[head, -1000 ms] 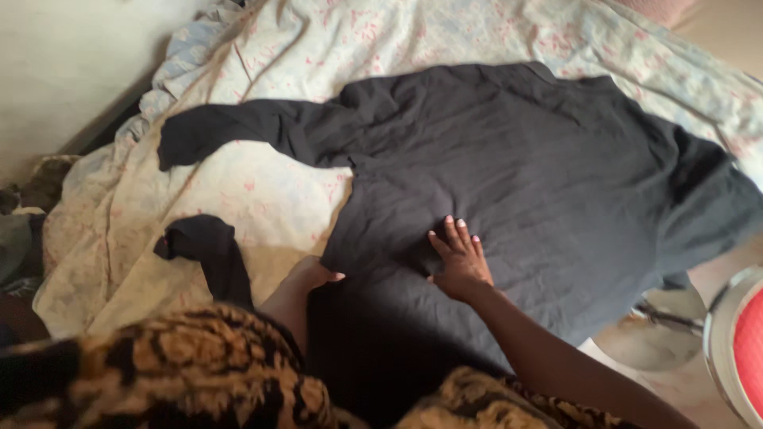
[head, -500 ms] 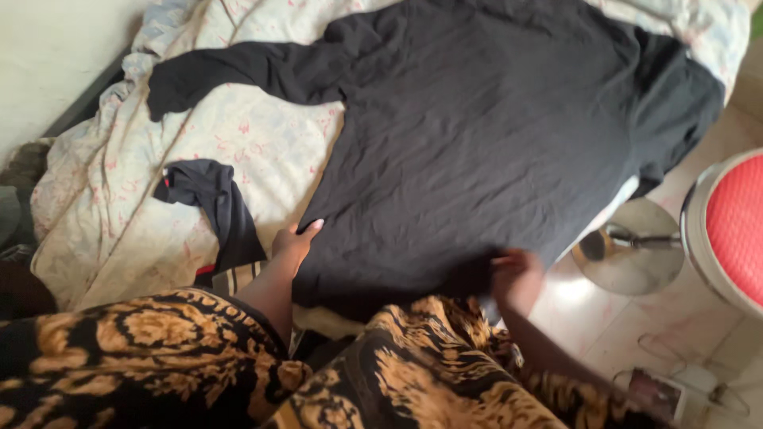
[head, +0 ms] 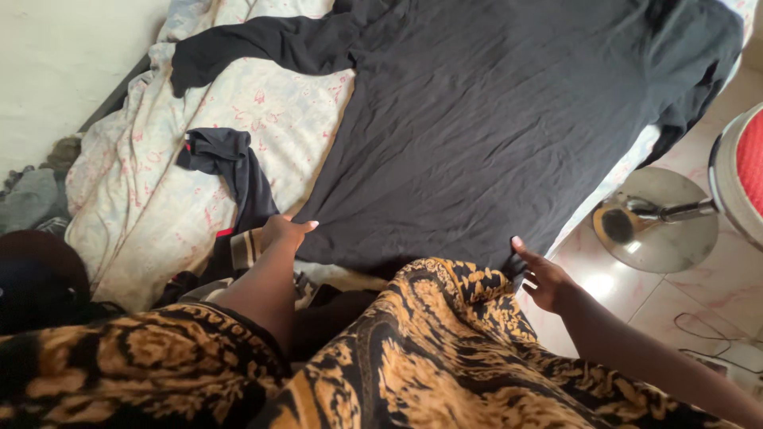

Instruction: The person folds a dark gray long-sleeved shirt on a bed. They smooth the fabric, fold the sleeves inward, fold the sides, and then fold the shirt into a compact rectangle. Finally, they button the collar of the folded shirt.

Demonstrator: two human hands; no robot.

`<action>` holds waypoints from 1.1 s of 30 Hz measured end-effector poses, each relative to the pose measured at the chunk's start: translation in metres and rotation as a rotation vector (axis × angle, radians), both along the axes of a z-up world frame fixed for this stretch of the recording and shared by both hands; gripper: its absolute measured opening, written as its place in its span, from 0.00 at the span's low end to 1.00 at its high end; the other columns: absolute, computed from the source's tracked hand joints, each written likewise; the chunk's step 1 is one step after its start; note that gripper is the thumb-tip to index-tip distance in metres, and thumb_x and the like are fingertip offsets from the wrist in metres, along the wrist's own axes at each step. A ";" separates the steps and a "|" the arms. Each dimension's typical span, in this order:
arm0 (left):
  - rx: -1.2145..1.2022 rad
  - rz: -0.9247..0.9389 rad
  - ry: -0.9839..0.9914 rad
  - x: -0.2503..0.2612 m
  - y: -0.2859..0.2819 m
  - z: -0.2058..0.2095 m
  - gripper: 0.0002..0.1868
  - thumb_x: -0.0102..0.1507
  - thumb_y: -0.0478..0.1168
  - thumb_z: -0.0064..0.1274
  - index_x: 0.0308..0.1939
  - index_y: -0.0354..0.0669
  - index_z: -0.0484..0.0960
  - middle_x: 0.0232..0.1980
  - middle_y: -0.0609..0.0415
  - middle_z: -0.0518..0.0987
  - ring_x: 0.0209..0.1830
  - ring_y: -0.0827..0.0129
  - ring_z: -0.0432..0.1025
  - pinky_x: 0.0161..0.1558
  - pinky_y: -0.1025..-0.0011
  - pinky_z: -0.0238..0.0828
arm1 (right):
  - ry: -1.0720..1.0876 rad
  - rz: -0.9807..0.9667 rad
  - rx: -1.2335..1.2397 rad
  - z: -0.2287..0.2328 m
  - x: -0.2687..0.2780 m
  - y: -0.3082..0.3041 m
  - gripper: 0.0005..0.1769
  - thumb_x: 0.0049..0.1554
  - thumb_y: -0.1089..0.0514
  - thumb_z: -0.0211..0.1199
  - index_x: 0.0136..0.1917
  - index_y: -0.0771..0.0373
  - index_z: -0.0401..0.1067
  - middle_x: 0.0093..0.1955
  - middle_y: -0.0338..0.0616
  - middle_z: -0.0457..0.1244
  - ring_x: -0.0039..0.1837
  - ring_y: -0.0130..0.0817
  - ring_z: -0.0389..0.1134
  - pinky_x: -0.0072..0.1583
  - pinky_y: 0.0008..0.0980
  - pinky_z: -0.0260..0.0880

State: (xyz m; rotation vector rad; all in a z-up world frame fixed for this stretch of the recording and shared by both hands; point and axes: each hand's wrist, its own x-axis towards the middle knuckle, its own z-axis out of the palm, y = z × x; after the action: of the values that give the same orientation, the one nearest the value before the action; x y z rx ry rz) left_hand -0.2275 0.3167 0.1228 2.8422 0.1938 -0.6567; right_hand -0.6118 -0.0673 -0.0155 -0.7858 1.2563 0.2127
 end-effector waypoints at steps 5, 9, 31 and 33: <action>0.120 0.048 -0.172 -0.024 0.011 0.019 0.29 0.53 0.51 0.69 0.53 0.38 0.84 0.51 0.44 0.82 0.52 0.54 0.76 0.56 0.57 0.72 | 0.007 -0.301 -0.031 -0.013 -0.007 0.008 0.67 0.49 0.21 0.64 0.85 0.59 0.42 0.87 0.60 0.34 0.86 0.46 0.33 0.81 0.46 0.36; 0.195 0.052 -0.315 -0.036 0.002 0.014 0.26 0.55 0.47 0.66 0.54 0.39 0.82 0.54 0.45 0.79 0.56 0.54 0.73 0.58 0.58 0.69 | 0.051 -0.302 -0.093 -0.025 -0.007 -0.011 0.55 0.52 0.29 0.66 0.79 0.62 0.52 0.83 0.49 0.47 0.83 0.43 0.45 0.80 0.42 0.45; -0.174 -0.369 -0.525 -0.143 -0.166 0.090 0.17 0.57 0.37 0.61 0.50 0.44 0.82 0.58 0.48 0.76 0.64 0.54 0.67 0.65 0.57 0.62 | 0.514 0.519 -0.674 -0.041 -0.128 -0.011 0.18 0.48 0.47 0.70 0.43 0.64 0.83 0.45 0.56 0.74 0.50 0.52 0.77 0.56 0.44 0.75; -0.245 -0.461 -0.424 -0.162 -0.183 0.090 0.15 0.57 0.36 0.61 0.48 0.47 0.84 0.58 0.49 0.77 0.65 0.54 0.66 0.65 0.58 0.62 | 0.367 0.519 -0.784 -0.033 -0.126 -0.014 0.18 0.50 0.43 0.69 0.46 0.56 0.83 0.48 0.50 0.74 0.52 0.48 0.77 0.57 0.42 0.74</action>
State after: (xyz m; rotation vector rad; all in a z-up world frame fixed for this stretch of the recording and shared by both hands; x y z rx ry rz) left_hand -0.3897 0.1333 0.2130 2.7116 -0.5814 -0.1191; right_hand -0.7375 -0.0818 -0.0480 -1.8180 1.4697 0.2940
